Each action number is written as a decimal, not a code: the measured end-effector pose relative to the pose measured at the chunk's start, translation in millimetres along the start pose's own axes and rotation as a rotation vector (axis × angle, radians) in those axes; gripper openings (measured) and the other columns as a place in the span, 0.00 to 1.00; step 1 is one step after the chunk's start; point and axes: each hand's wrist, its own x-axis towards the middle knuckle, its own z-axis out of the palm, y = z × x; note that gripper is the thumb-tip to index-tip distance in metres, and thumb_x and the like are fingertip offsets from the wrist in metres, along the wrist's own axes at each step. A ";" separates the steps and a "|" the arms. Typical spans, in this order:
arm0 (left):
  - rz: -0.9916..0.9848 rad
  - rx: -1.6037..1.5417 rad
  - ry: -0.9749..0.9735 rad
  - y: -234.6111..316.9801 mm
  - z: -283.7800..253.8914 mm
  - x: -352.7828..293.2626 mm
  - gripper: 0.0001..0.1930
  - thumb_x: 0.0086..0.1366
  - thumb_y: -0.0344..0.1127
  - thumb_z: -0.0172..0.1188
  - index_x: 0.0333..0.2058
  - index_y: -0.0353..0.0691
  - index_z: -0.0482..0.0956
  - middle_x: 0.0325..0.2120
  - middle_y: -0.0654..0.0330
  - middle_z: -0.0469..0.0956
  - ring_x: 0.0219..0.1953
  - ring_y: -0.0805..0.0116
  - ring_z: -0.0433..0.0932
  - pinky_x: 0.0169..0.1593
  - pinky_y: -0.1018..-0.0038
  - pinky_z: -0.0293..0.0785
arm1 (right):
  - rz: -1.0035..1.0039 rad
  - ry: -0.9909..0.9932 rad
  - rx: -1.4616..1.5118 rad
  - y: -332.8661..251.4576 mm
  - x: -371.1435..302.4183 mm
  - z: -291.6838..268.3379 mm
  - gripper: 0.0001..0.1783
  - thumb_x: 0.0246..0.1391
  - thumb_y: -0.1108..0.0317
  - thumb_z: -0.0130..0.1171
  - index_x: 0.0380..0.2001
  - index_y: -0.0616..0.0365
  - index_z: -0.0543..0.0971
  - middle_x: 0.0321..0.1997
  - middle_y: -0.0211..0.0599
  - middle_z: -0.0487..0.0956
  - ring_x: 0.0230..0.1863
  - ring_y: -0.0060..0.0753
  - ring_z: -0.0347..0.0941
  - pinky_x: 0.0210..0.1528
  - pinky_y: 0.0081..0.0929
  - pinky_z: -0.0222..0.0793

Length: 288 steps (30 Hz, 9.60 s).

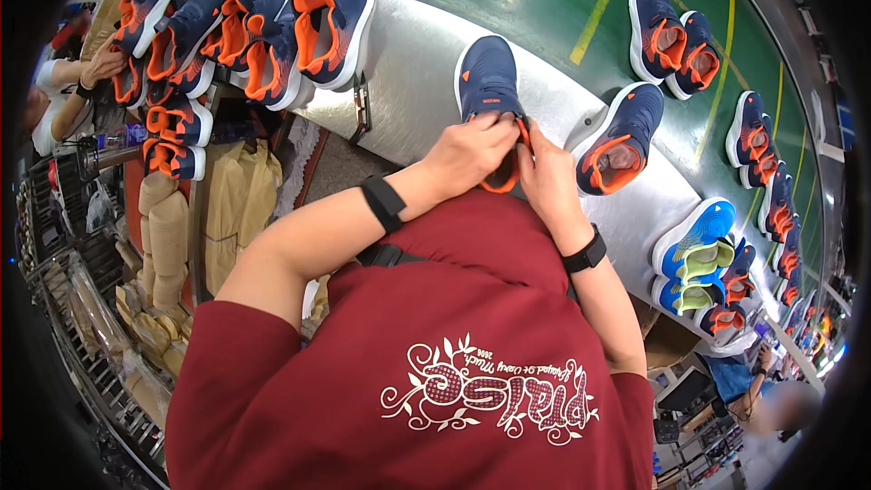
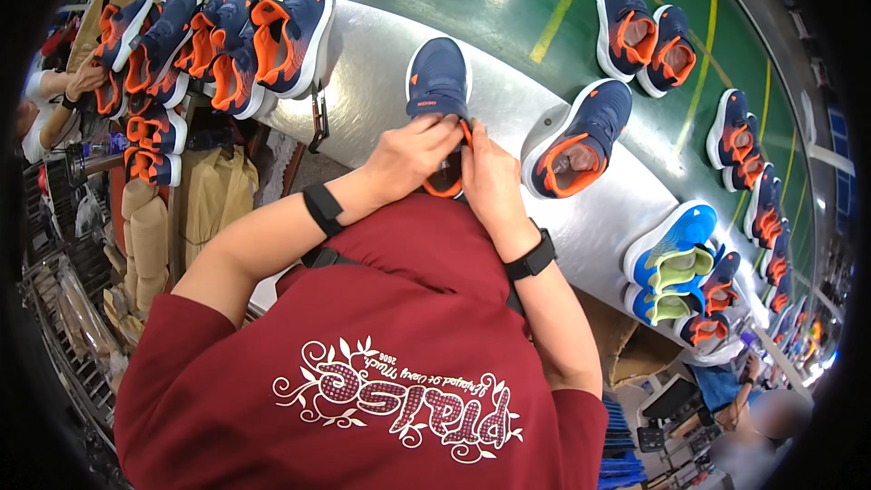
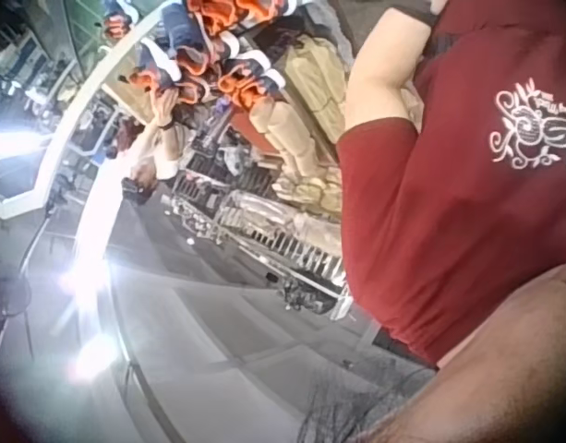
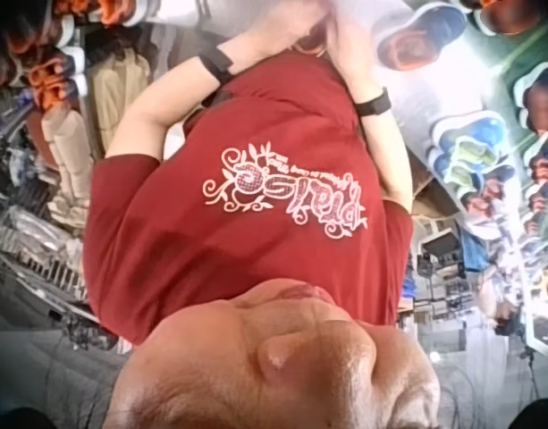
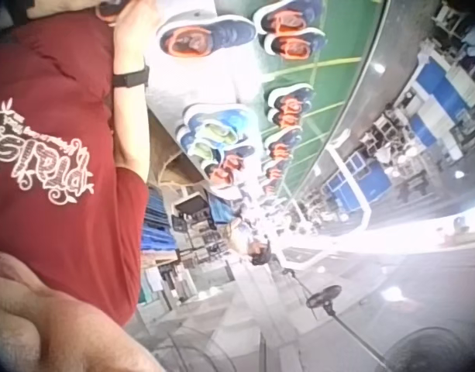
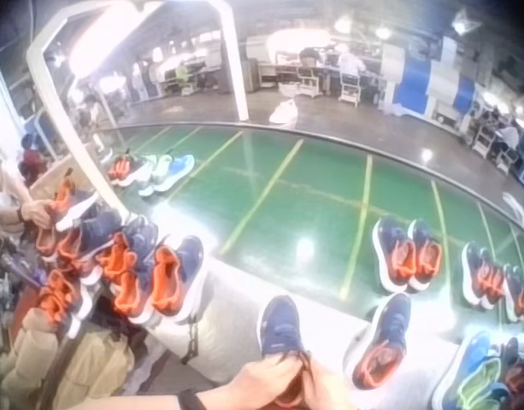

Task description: The person picks up shoes from a conveyor belt, inserts paper stuffers, and fastens the straps before placing them back on the belt. They repeat this process for several pairs of shoes, including blue and navy ones.

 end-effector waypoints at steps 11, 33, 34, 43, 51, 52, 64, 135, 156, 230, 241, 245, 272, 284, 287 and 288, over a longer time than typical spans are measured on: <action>0.060 0.088 -0.030 -2.5 1.3 3.2 0.18 0.48 0.29 0.57 0.41 0.32 0.76 0.43 0.52 0.76 0.44 0.63 0.76 0.39 0.75 0.78 | 0.049 -0.069 0.011 -1.8 9.7 -5.9 0.19 0.52 0.73 0.51 0.47 0.71 0.72 0.29 0.57 0.77 0.32 0.54 0.76 0.33 0.39 0.71; -1.083 -1.242 -0.234 -38.9 -29.3 34.1 0.15 0.60 0.43 0.58 0.24 0.35 0.78 0.14 0.66 0.71 0.14 0.81 0.68 0.18 0.85 0.61 | 0.113 -0.315 0.072 -12.3 11.3 12.9 0.22 0.51 0.59 0.55 0.14 0.68 0.75 0.16 0.55 0.73 0.22 0.53 0.73 0.28 0.43 0.66; -1.075 -1.268 -0.260 -33.6 -24.5 31.9 0.15 0.60 0.42 0.59 0.25 0.35 0.78 0.14 0.66 0.71 0.14 0.81 0.68 0.17 0.84 0.60 | 0.166 -0.279 0.126 -9.9 6.6 11.9 0.22 0.51 0.59 0.55 0.15 0.69 0.75 0.16 0.54 0.73 0.21 0.52 0.73 0.26 0.42 0.65; -1.150 -1.231 -0.324 -24.0 -14.4 29.8 0.15 0.60 0.42 0.59 0.24 0.34 0.78 0.12 0.65 0.71 0.13 0.80 0.68 0.16 0.84 0.60 | 0.278 -0.231 0.264 -0.9 2.8 9.7 0.21 0.52 0.60 0.56 0.15 0.69 0.73 0.11 0.46 0.70 0.13 0.37 0.66 0.20 0.35 0.60; -1.197 -1.280 -0.414 -14.4 -0.8 14.6 0.21 0.60 0.51 0.59 0.20 0.37 0.76 0.10 0.65 0.68 0.12 0.79 0.67 0.16 0.82 0.60 | 0.307 -0.330 0.344 8.2 1.3 10.5 0.23 0.54 0.61 0.56 0.12 0.66 0.71 0.07 0.35 0.64 0.11 0.22 0.57 0.16 0.29 0.53; -1.231 -1.172 -0.500 -15.4 0.1 14.6 0.23 0.57 0.54 0.61 0.19 0.37 0.76 0.10 0.65 0.68 0.12 0.78 0.66 0.17 0.82 0.61 | 0.313 -0.333 0.349 9.7 0.6 10.2 0.23 0.54 0.61 0.56 0.12 0.66 0.71 0.07 0.35 0.64 0.11 0.22 0.57 0.16 0.29 0.53; -1.312 -1.299 -0.434 -23.5 5.2 11.9 0.31 0.55 0.64 0.59 0.15 0.37 0.73 0.10 0.63 0.68 0.11 0.76 0.68 0.18 0.82 0.66 | 0.272 -0.340 0.408 19.5 -0.9 1.9 0.26 0.58 0.60 0.55 0.10 0.60 0.64 0.11 0.20 0.59 0.16 0.13 0.50 0.16 0.23 0.47; 0.142 -0.234 -0.332 -79.3 5.7 85.8 0.09 0.57 0.37 0.56 0.32 0.41 0.79 0.27 0.54 0.76 0.32 0.54 0.76 0.37 0.65 0.71 | -0.097 -0.387 -0.182 -13.7 9.2 25.5 0.12 0.43 0.63 0.55 0.21 0.63 0.78 0.25 0.49 0.79 0.30 0.50 0.77 0.36 0.42 0.71; -0.180 -0.190 -0.103 -30.3 4.7 39.8 0.16 0.68 0.42 0.45 0.46 0.46 0.78 0.46 0.56 0.74 0.50 0.55 0.70 0.54 0.67 0.66 | -0.088 -0.358 -0.171 -13.1 9.7 29.6 0.10 0.41 0.65 0.57 0.22 0.62 0.79 0.26 0.49 0.79 0.32 0.50 0.77 0.36 0.41 0.72; -0.729 0.367 -0.266 -374.7 -110.8 169.7 0.30 0.52 0.47 0.62 0.55 0.55 0.69 0.43 0.47 0.73 0.48 0.48 0.72 0.49 0.59 0.71 | 0.544 0.486 -0.398 141.5 -58.9 -41.3 0.29 0.59 0.64 0.46 0.60 0.69 0.57 0.61 0.61 0.60 0.63 0.57 0.56 0.65 0.45 0.48; -0.945 0.313 -0.390 -434.1 -84.1 168.1 0.31 0.48 0.61 0.62 0.51 0.58 0.74 0.41 0.57 0.78 0.49 0.56 0.73 0.55 0.56 0.59 | 0.707 0.276 -0.625 100.3 -23.6 19.4 0.30 0.61 0.57 0.40 0.63 0.60 0.56 0.67 0.62 0.48 0.68 0.60 0.43 0.67 0.51 0.38; -0.830 0.100 -0.245 -415.7 -61.3 182.7 0.31 0.48 0.64 0.60 0.45 0.49 0.80 0.44 0.57 0.78 0.48 0.58 0.75 0.50 0.66 0.70 | 0.739 0.277 -0.652 100.9 -22.5 26.4 0.30 0.62 0.56 0.38 0.64 0.57 0.54 0.67 0.60 0.49 0.69 0.57 0.42 0.67 0.49 0.37; -0.104 -0.066 -0.588 73.2 -20.0 40.1 0.16 0.54 0.42 0.60 0.43 0.48 0.77 0.23 0.56 0.77 0.29 0.59 0.78 0.31 0.64 0.70 | 0.223 -0.124 -0.040 64.5 -8.8 -51.7 0.33 0.55 0.61 0.50 0.61 0.59 0.55 0.35 0.58 0.77 0.35 0.62 0.73 0.35 0.50 0.68; 0.001 -0.151 -0.154 69.5 37.8 76.9 0.12 0.49 0.30 0.58 0.35 0.39 0.77 0.30 0.56 0.76 0.31 0.57 0.75 0.34 0.67 0.73 | 0.087 -0.010 -0.198 64.6 -58.6 -48.6 0.33 0.53 0.65 0.51 0.60 0.67 0.57 0.22 0.49 0.77 0.22 0.51 0.75 0.27 0.42 0.71; -0.106 -0.188 -0.049 75.0 44.5 75.3 0.12 0.48 0.31 0.61 0.34 0.40 0.77 0.29 0.57 0.75 0.31 0.57 0.75 0.35 0.67 0.72 | 0.138 0.005 -0.211 62.5 -55.4 -45.4 0.30 0.53 0.65 0.50 0.58 0.65 0.61 0.21 0.49 0.77 0.22 0.51 0.75 0.27 0.42 0.71; -0.077 -0.224 -0.011 76.0 45.1 73.8 0.12 0.48 0.30 0.62 0.34 0.41 0.78 0.27 0.59 0.74 0.32 0.58 0.74 0.35 0.67 0.72 | 0.136 0.010 -0.217 62.2 -55.2 -44.1 0.28 0.53 0.65 0.49 0.57 0.65 0.63 0.21 0.50 0.77 0.23 0.51 0.75 0.28 0.42 0.71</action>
